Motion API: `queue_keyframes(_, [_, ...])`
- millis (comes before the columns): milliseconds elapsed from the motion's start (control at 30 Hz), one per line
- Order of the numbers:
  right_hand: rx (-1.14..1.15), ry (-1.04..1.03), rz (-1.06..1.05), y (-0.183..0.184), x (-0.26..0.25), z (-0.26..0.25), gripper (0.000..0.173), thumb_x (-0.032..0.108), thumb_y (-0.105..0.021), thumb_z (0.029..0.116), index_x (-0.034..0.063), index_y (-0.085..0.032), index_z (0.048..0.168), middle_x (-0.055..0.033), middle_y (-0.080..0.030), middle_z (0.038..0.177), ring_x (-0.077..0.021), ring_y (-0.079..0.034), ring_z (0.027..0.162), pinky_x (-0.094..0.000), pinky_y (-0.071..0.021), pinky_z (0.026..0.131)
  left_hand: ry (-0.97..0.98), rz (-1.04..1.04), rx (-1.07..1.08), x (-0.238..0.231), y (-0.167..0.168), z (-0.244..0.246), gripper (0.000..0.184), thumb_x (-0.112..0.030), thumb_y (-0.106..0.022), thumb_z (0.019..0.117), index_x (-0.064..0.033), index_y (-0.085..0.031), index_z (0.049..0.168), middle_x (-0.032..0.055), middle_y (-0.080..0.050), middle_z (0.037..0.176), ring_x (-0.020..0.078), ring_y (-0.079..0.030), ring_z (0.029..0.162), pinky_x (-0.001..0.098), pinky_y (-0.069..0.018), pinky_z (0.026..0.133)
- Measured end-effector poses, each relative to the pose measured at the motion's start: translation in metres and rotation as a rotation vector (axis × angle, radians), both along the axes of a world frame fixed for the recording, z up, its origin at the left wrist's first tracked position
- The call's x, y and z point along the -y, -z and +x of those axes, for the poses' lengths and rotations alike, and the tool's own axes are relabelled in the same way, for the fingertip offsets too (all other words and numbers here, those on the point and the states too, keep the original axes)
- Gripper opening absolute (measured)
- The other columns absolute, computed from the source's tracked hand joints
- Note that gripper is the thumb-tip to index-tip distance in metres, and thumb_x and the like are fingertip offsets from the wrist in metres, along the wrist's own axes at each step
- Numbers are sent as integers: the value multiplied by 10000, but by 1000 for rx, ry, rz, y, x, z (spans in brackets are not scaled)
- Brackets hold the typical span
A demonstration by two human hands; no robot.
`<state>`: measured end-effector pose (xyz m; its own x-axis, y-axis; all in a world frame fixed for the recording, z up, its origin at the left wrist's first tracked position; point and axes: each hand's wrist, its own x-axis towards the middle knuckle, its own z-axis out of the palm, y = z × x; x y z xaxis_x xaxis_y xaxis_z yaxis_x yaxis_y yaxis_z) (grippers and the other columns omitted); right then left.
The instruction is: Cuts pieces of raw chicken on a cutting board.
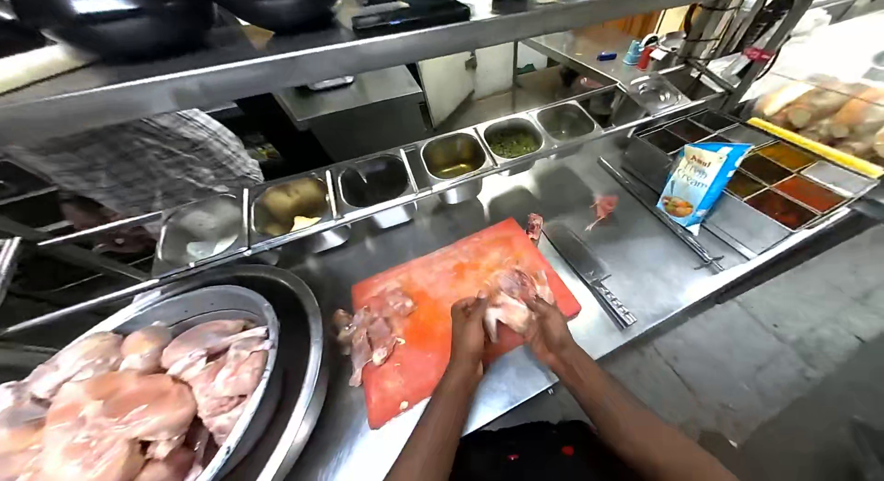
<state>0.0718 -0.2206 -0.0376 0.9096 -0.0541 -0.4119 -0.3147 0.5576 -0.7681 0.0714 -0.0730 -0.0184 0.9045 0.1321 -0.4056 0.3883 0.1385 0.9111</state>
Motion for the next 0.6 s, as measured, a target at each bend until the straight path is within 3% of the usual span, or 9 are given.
queue_keyframes(33, [42, -132, -183, 1, 4, 4, 446, 203, -482, 1089, 50, -367, 1491, -157, -657, 1207, -236, -682, 1025, -411, -581, 878, -21, -108, -72, -4, -1, -9, 435, -370, -459, 1103, -2, -501, 1330, 185, -673, 1014, 270, -691, 795, 417, -605, 684])
queue_keyframes(67, [107, -263, -532, 2, 17, 6, 466, 211, -536, 1068, 11, -411, 1470, -158, -647, 1257, -230, -660, 1090, -410, -554, 934, -48, -182, -132, -9, 0, -13, 417, -366, -428, 1113, -8, -521, 1305, 176, -691, 976, 256, -701, 735, 391, -607, 636])
queue_keyframes(133, [259, -278, -1229, 4, 54, 6, 555, 320, -723, 937, 28, -565, 1381, -194, -627, 1338, -362, -602, 1232, -578, -494, 1028, -110, -137, -153, -24, 6, -10, 330, -309, -441, 1114, -23, -530, 1252, 133, -651, 856, 195, -627, 594, 326, -549, 515])
queue_keyframes(233, [158, -164, -1688, 6, 127, 1, 589, 381, -766, 891, 1, -614, 1316, -300, -539, 1414, -561, -492, 1291, -746, -432, 957, -95, 94, -59, -46, 14, 1, 356, -287, -554, 1072, -30, -501, 1313, 136, -646, 883, 203, -619, 636, 357, -544, 560])
queue_keyframes(333, [-153, -378, -1695, 19, 167, 4, 544, 302, -736, 921, -3, -574, 1341, -312, -546, 1369, -549, -550, 1216, -694, -496, 922, 212, 497, 64, -58, 11, 5, 511, -326, -688, 981, -80, -529, 1399, 173, -664, 1137, 274, -676, 917, 482, -582, 813])
queue_keyframes(400, [-207, -498, -1703, 19, 167, 13, 528, 260, -706, 927, 18, -532, 1363, -286, -585, 1310, -503, -623, 1122, -654, -535, 870, 439, 850, 84, -58, 3, 8, 604, -513, -706, 922, -128, -578, 1369, 178, -697, 1086, 333, -689, 961, 581, -556, 874])
queue_keyframes(467, [-241, -540, -1733, 10, 152, 18, 521, 273, -687, 924, 42, -491, 1349, -261, -662, 1165, -476, -689, 992, -653, -553, 767, 607, 1047, 39, -64, -8, 9, 541, -604, -580, 964, -137, -644, 1229, 160, -722, 1017, 356, -703, 985, 625, -539, 875])
queue_keyframes(533, [-210, -459, -1600, -8, 147, 17, 484, 284, -627, 971, 86, -473, 1385, -236, -706, 984, -450, -708, 870, -645, -547, 698, 723, 1017, 1, -76, -12, 17, 536, -593, -487, 1018, -111, -705, 1101, 144, -719, 964, 329, -700, 938, 603, -540, 862])
queue_keyframes(600, [-122, -326, -1202, -22, 145, 4, 425, 293, -572, 1047, 129, -482, 1429, -168, -644, 826, -312, -612, 620, -494, -517, 554, 718, 795, 14, -83, 2, 16, 517, -521, -467, 1064, -73, -717, 999, 103, -699, 805, 241, -681, 709, 480, -577, 713])
